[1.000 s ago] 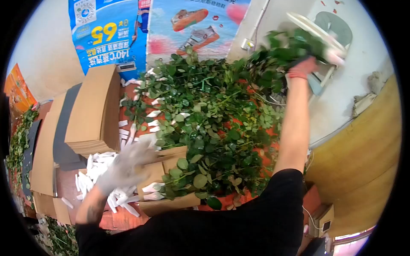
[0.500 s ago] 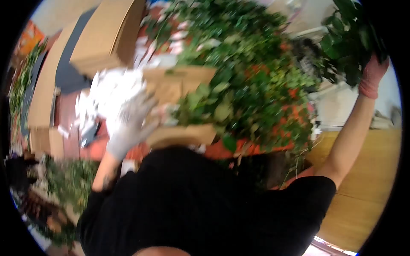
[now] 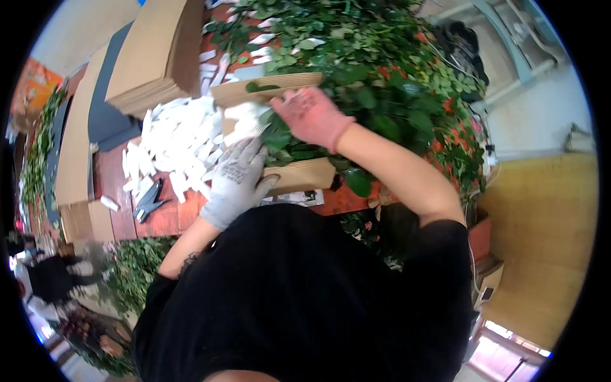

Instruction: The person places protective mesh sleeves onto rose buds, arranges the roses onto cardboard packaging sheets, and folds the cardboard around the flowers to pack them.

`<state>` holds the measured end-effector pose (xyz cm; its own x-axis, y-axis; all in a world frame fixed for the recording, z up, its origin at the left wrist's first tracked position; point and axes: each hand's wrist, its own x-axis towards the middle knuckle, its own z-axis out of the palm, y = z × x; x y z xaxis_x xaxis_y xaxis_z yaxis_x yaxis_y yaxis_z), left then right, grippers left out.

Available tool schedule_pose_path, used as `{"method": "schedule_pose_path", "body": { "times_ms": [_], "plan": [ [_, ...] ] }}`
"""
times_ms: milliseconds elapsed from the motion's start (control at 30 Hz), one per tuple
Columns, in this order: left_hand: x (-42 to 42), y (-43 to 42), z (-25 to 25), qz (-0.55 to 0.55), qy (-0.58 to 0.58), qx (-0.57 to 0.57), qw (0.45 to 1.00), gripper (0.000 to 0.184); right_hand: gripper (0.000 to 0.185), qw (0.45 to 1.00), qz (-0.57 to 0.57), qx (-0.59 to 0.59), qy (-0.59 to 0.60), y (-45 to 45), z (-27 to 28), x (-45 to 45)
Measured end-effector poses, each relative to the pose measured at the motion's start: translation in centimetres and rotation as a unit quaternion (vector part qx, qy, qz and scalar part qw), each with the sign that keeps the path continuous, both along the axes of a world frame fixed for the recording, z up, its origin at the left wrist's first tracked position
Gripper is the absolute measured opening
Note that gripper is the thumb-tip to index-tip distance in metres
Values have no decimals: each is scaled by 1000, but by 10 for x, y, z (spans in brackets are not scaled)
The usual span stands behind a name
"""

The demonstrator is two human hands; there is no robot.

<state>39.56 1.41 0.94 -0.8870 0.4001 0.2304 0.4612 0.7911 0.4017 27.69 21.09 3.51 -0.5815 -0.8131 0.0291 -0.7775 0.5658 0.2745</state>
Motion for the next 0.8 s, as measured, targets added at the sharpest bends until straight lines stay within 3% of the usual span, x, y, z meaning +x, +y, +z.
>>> {"method": "schedule_pose_path", "body": {
  "times_ms": [33,100,167,200,267,300,367,433,500,600,633,700,800],
  "plan": [
    [0,-1,-4,-21,10,2,1000,58,43,995,-58,58,-64,-9,1,3],
    [-4,-4,-14,-31,69,22,997,53,35,984,-82,-27,-156,3,-66,-19],
    [-4,0,-12,-19,69,3,997,51,33,979,-105,17,-175,-4,-45,-9],
    [-5,1,-16,-20,87,5,996,51,31,986,-69,-117,-96,-3,-71,-14],
    [-5,3,-17,-38,106,2,994,51,29,973,-22,-228,36,2,-81,-9],
    [-5,3,-16,-30,91,-2,995,50,28,974,-14,-209,83,3,-81,-8],
    [-8,1,-17,-22,83,-7,996,49,29,975,-38,-217,33,0,-70,-7],
    [-7,-1,-18,-24,65,-21,997,49,44,991,-79,-50,-93,1,-55,-3],
    [-7,-1,-17,-25,62,-39,997,50,44,989,-87,-60,-103,0,-48,-5],
    [-6,-1,-14,-20,42,-52,998,51,39,967,-65,-234,77,1,-50,-8],
    [-5,1,-14,-15,31,-49,998,52,39,967,-70,-235,75,-2,-50,-7],
    [-5,1,-16,-21,33,-48,998,51,37,984,-120,-129,31,-6,-50,-4],
    [-8,-1,-17,-38,41,-34,998,51,35,983,-77,-141,93,-3,-85,-11]
  ]
}}
